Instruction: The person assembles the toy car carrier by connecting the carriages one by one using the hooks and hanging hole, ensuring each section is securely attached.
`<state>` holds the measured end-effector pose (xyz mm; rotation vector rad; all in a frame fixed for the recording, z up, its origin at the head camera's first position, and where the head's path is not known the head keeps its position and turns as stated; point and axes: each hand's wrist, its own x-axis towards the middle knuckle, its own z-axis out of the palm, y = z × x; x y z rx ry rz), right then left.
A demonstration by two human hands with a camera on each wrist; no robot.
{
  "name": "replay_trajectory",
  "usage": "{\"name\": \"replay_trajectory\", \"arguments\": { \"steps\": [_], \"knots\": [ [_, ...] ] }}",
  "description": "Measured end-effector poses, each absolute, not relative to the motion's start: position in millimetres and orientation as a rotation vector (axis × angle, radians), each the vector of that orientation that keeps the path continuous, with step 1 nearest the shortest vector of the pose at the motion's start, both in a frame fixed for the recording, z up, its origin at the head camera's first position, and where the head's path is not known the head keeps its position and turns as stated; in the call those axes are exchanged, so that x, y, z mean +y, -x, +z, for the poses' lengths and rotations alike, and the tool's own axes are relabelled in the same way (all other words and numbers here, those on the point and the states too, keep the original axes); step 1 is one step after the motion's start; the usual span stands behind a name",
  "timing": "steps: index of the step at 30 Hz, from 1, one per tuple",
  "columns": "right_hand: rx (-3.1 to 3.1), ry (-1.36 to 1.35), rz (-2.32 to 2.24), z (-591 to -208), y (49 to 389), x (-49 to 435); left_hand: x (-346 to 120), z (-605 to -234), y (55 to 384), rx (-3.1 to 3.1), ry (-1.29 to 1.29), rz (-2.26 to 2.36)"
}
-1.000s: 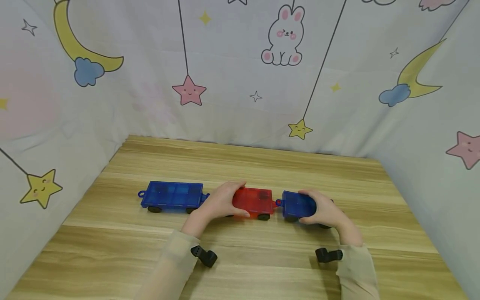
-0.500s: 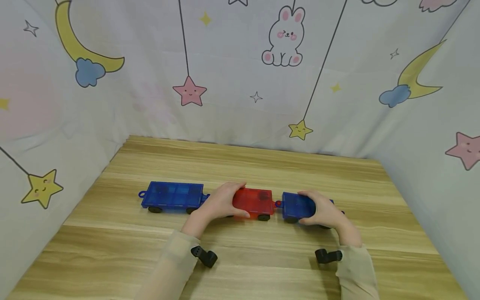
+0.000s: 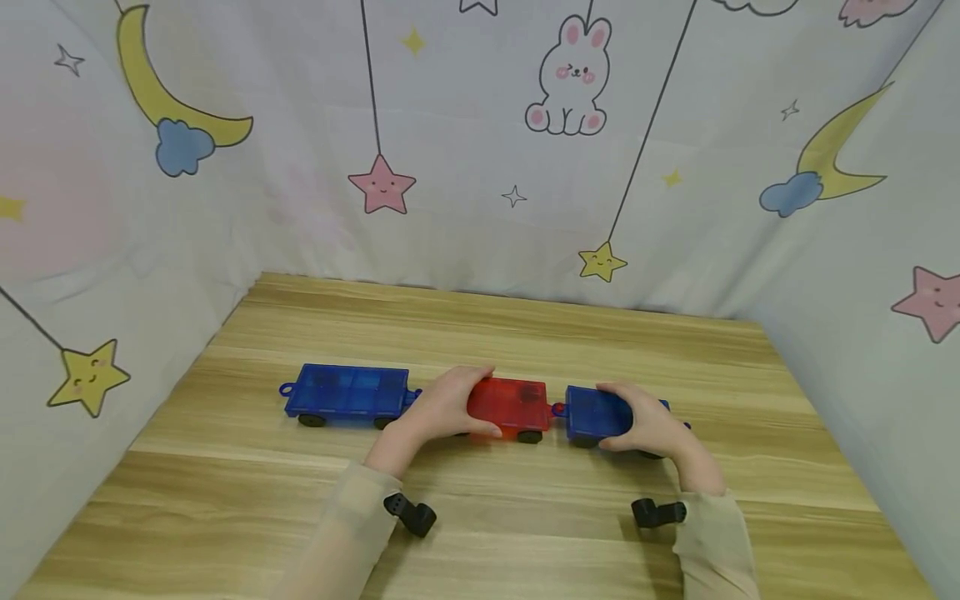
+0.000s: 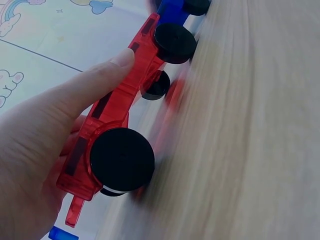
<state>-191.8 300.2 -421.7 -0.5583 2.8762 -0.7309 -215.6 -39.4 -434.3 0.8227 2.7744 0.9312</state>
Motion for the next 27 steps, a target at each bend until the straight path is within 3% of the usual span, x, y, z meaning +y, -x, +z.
{"name": "replay_trajectory", "arguments": {
  "steps": [14,27],
  "knots": [
    [2.841,0.557,-0.822,-414,192,296,-45,-424,218,2.714,-0.888,0.956],
    [2.961,0.771,-0.998,-409,195,246,-85,-421,220,2.781,-0.930,1.035]
  ]
}}
